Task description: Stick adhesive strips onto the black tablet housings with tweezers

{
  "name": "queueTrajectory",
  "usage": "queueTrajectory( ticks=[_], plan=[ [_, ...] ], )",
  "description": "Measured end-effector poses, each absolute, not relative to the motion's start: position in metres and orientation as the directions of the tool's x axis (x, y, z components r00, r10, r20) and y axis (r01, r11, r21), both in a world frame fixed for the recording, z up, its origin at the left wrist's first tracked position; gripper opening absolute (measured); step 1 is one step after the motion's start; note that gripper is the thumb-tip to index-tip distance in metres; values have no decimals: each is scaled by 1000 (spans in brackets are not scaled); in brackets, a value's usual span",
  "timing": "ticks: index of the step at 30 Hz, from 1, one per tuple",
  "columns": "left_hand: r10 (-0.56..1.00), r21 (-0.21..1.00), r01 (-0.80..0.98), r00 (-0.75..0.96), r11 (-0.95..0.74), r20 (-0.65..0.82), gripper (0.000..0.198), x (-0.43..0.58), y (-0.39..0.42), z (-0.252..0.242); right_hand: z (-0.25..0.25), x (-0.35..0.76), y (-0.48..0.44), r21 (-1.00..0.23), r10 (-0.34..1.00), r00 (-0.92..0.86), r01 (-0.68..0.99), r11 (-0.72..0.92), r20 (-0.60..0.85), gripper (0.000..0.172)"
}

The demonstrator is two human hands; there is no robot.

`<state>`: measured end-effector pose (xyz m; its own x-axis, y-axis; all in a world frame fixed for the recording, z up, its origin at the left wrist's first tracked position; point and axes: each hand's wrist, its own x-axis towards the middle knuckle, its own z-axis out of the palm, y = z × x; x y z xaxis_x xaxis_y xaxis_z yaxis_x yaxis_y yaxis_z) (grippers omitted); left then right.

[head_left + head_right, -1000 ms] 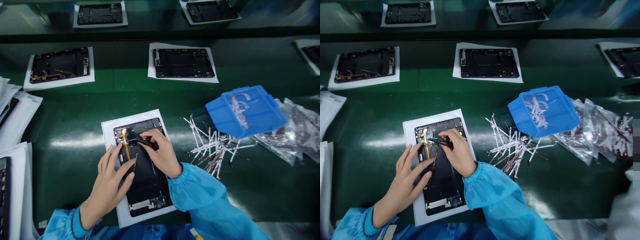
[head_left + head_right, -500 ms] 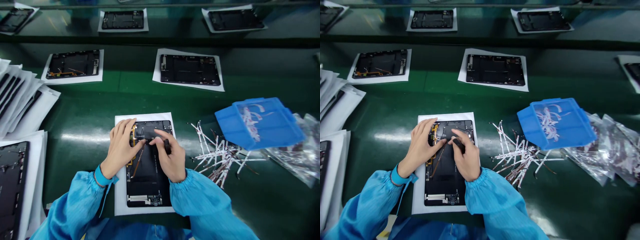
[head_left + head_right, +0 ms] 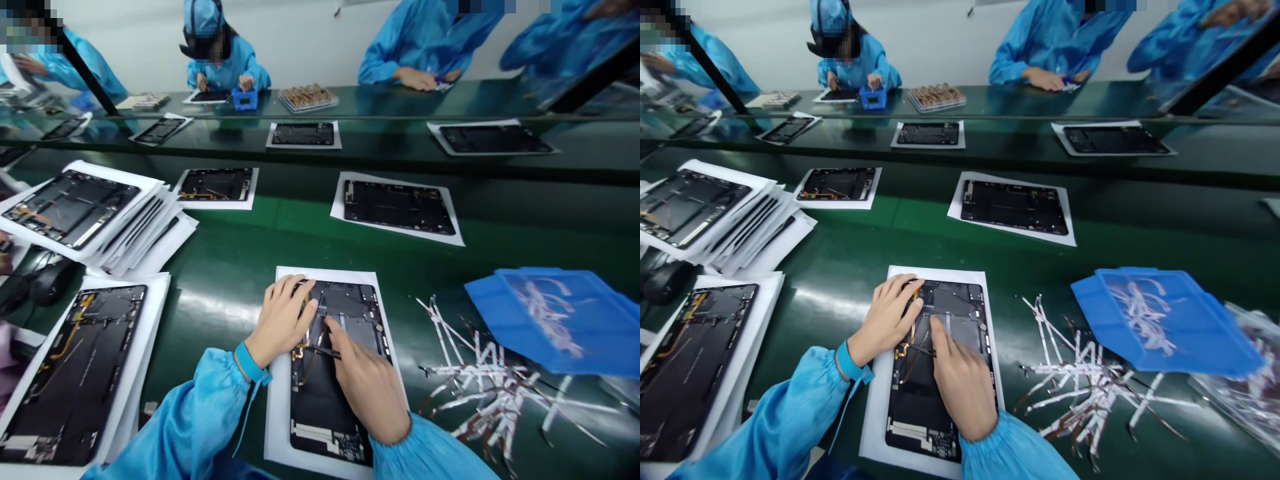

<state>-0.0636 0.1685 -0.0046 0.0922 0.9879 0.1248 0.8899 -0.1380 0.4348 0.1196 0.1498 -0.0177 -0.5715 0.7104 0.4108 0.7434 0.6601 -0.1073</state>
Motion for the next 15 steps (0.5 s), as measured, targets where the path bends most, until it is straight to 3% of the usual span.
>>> queueTrajectory(
  ticks=[6,12,15],
  plan=[
    [987,440,889,72,-129,143,38,-63,167,-3,-8,114,124,25,656,-653,716,698,379,51],
    [986,474,872,50,-121,160,36,-65,171,-8,-8,116,69,0,630,-747,644,765,212,51],
    [984,482,867,50,-128,173,31,-70,181,-9,-10,111,65,-97,687,-708,682,725,165,51]
  ],
)
